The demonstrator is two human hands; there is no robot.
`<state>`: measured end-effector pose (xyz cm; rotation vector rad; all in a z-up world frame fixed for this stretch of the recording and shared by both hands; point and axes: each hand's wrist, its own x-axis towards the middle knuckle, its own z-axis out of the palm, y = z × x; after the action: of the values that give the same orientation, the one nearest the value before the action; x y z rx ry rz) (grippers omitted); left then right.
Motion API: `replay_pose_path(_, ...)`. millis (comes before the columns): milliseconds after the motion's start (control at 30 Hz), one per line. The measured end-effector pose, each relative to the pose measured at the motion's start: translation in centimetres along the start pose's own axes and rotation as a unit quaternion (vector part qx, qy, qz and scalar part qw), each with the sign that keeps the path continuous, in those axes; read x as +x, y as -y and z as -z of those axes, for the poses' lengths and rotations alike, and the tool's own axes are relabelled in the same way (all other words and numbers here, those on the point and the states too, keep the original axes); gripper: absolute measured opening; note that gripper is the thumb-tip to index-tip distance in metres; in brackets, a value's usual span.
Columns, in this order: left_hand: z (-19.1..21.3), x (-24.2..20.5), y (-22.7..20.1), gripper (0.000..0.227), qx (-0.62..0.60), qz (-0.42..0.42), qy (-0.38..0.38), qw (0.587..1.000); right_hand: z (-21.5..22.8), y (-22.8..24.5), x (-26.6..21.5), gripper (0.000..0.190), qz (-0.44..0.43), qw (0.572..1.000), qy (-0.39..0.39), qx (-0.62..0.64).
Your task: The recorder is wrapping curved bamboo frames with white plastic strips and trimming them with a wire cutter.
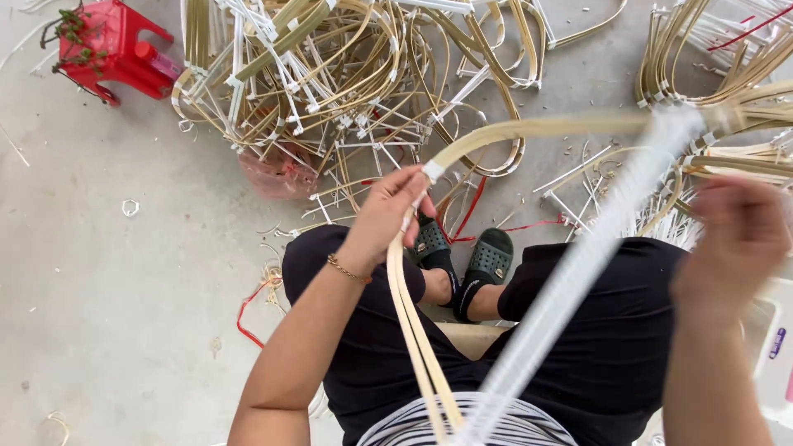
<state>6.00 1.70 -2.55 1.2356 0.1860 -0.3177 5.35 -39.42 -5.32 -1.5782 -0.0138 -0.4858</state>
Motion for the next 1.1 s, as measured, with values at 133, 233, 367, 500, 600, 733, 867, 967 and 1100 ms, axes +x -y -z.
replay_pose_path(133,-1.6,-0.7,3.4,0.028,-0.070,0.098,-0.002,0.993,-10.0,6.2,-3.1,0.019,0.128,0.928,0.205,-0.282)
replay_pose_path(233,-1.6,-0.4,6.5,0.030,-0.103,0.128,0.042,0.986,-14.3,5.4,-3.4,0.030,0.240,0.876,0.343,-0.238)
replay_pose_path(367,-1.3,0.0,9.7,0.027,-0.190,0.130,0.062,0.971,-16.1,1.4,-4.8,0.023,0.252,0.846,0.380,-0.276)
replay_pose_path(500,-1.3,0.2,10.9,0.027,-0.209,0.135,0.043,0.968,-17.0,0.4,-5.8,0.026,0.178,0.886,0.359,-0.232)
replay_pose_path(600,-1.7,-0.1,10.7,0.026,-0.191,0.151,0.017,0.970,-17.3,-1.0,-6.1,0.019,0.066,0.917,0.356,-0.166)
replay_pose_path(733,-2.2,0.1,11.0,0.027,-0.187,0.160,0.008,0.969,-17.4,-1.5,-6.6,0.014,0.020,0.933,0.350,-0.085)
replay_pose_path(867,-2.4,0.1,11.4,0.023,-0.177,0.174,-0.014,0.969,-17.6,-2.1,-7.4,0.015,-0.138,0.932,0.334,-0.004)
replay_pose_path(967,-1.9,0.5,13.1,0.021,-0.170,0.170,-0.023,0.970,-17.5,-2.5,-7.5,0.016,-0.228,0.924,0.305,0.034)
replay_pose_path(1100,-1.8,0.6,14.1,0.021,-0.203,0.124,-0.034,0.971,-17.0,-2.5,-7.0,0.022,-0.148,0.920,0.306,-0.193)
